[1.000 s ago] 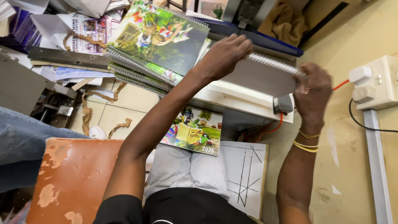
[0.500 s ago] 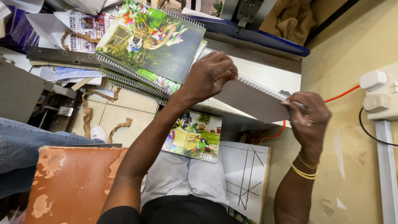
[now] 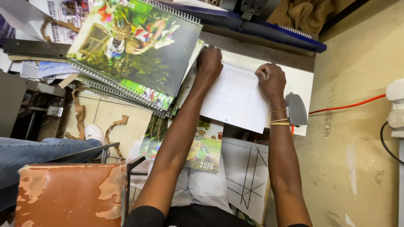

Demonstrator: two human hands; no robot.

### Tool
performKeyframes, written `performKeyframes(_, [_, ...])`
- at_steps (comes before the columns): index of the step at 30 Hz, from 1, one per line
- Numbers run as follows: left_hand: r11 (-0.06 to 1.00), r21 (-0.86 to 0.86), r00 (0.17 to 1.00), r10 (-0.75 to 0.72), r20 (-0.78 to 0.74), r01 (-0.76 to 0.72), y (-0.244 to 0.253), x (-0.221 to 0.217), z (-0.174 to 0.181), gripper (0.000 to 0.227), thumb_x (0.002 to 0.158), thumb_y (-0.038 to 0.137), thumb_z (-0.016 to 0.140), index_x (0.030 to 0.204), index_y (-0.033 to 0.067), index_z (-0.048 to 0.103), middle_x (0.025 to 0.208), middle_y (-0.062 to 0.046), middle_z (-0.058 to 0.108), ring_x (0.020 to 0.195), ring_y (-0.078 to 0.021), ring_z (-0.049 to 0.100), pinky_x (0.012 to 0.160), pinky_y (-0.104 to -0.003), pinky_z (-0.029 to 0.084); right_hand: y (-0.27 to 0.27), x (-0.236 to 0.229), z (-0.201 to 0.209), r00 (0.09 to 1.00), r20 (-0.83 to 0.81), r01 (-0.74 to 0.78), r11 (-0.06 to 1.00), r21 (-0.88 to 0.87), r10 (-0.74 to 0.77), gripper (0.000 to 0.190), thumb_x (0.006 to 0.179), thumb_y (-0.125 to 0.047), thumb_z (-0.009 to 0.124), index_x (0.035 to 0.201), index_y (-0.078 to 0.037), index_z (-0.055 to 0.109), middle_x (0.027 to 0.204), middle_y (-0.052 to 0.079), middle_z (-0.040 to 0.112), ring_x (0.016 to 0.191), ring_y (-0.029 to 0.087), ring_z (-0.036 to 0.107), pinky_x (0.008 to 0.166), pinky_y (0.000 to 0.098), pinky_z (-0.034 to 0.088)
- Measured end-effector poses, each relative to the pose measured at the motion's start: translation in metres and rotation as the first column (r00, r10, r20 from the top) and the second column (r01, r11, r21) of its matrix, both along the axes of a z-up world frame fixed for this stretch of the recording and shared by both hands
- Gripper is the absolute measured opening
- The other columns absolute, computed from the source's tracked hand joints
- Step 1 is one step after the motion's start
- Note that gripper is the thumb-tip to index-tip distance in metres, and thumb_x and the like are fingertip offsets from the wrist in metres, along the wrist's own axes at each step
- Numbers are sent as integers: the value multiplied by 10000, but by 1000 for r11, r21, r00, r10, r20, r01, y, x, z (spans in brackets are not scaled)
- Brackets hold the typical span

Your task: The person is assembling spiral-bound calendars. They place a stack of printed pages into a binding machine, secure the spiral binding, and then flip through the pages to check the assembly. This process is repeated for multiple calendars.

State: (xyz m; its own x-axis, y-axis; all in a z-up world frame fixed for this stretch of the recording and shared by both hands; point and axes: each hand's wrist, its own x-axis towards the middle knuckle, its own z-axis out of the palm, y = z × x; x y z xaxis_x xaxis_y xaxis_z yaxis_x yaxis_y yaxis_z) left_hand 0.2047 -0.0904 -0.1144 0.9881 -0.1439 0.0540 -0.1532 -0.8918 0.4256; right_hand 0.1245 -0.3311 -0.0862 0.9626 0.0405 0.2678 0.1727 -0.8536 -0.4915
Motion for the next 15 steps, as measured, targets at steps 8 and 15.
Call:
performKeyframes(8, [998,-12,861,-45,506,59,-13,-2,-28,319,634,-182,609,888,-12,702,974,-196,676,834,-378,622,715,-461,493,20,61,-30,925,352,232,949,-215,-146,99,850,-191,774,788,-163,702,859,56,568,863,298,508,712,456,406])
performKeyframes(15, [988,-119,923,-46,382,98,-9,12,-65,488,992,21,472,1472,-65,499,1570,-209,466,1483,-384,416,1275,-461,308,35,103,-42,893,378,326,931,-164,-246,207,913,-255,753,714,-198,760,639,121,699,561,350,680,456,484,433])
